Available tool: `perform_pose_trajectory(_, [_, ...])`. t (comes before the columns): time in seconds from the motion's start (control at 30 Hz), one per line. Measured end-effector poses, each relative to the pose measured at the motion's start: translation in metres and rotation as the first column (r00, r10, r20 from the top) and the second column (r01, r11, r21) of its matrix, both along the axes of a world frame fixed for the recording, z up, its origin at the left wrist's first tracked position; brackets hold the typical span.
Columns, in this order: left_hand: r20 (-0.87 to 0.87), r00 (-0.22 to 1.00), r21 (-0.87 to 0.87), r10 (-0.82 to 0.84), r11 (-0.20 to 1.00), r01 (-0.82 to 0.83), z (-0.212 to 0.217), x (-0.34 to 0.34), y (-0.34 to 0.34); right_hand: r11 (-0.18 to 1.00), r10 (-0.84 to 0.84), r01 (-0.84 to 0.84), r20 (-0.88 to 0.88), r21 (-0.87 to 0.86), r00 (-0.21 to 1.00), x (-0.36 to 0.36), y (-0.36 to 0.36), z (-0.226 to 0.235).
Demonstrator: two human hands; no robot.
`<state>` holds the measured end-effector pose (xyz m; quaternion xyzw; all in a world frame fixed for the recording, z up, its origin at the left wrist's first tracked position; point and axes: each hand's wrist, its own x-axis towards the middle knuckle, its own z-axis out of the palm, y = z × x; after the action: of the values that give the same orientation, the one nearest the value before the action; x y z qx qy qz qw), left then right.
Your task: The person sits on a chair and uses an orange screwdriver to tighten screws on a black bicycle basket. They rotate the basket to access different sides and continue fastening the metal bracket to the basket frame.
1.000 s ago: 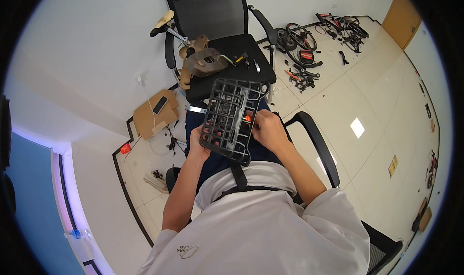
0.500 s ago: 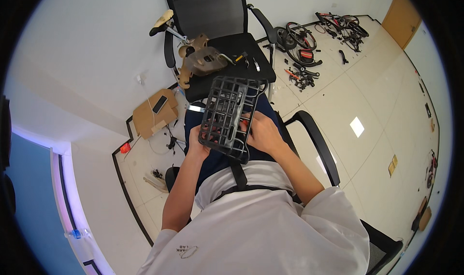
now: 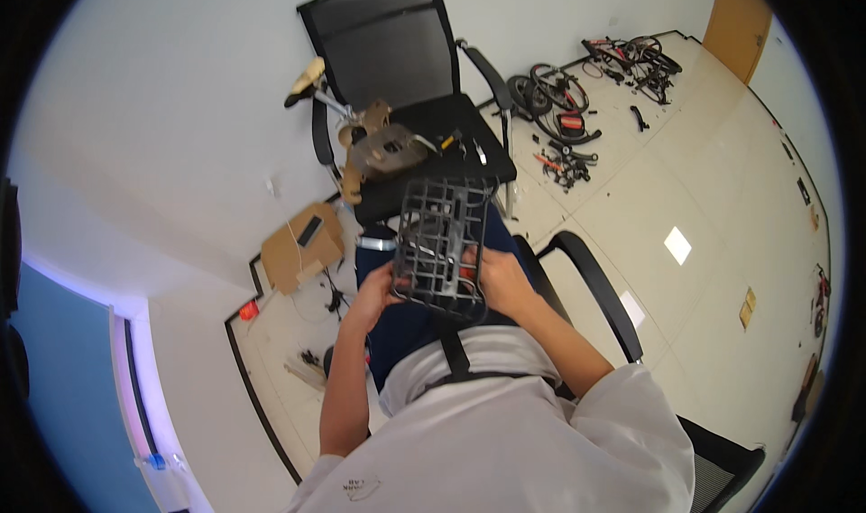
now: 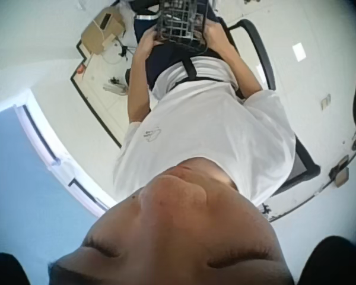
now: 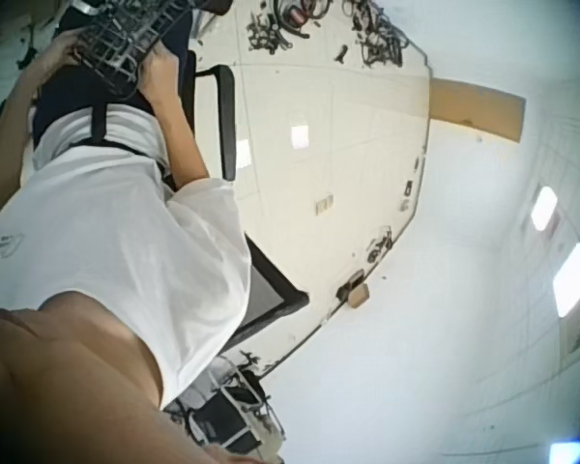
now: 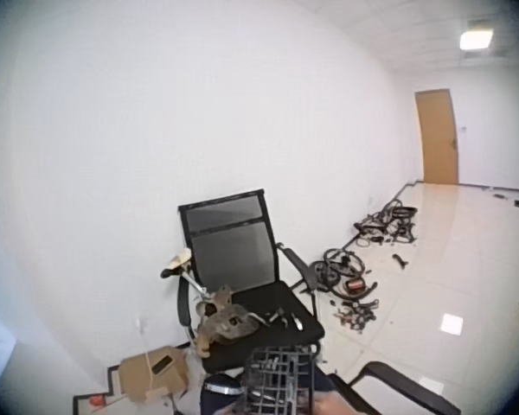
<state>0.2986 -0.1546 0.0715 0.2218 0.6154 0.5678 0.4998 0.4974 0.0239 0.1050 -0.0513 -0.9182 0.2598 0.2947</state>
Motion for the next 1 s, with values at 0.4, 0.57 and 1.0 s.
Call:
perform_pose_trajectory(0.4, [-0.26, 0.943, -0.111, -0.209, 0.976, 0.185, 0.006, 0.017, -0.027, 0.945, 0.172, -0.113, 0.173, -0.308, 0.97, 0.015, 0.024, 0.032])
perform_pose_trajectory(0.57, [-0.428, 0.89, -0.229, -0.159, 0.971, 0.063, 0.002, 0.02, -0.045, 0.949, 0.314, -0.293, 0.352, -0.114, 0.882, 0.005, 0.007, 0.016])
perform_pose_trajectory(1.0, [-0.376, 0.837, 0.287, 0.397, 0.909, -0.303, -0.034, 0.006, -0.021, 0.915, 0.316, -0.146, 0.446, -0.375, 0.837, 0.003, -0.02, -0.062])
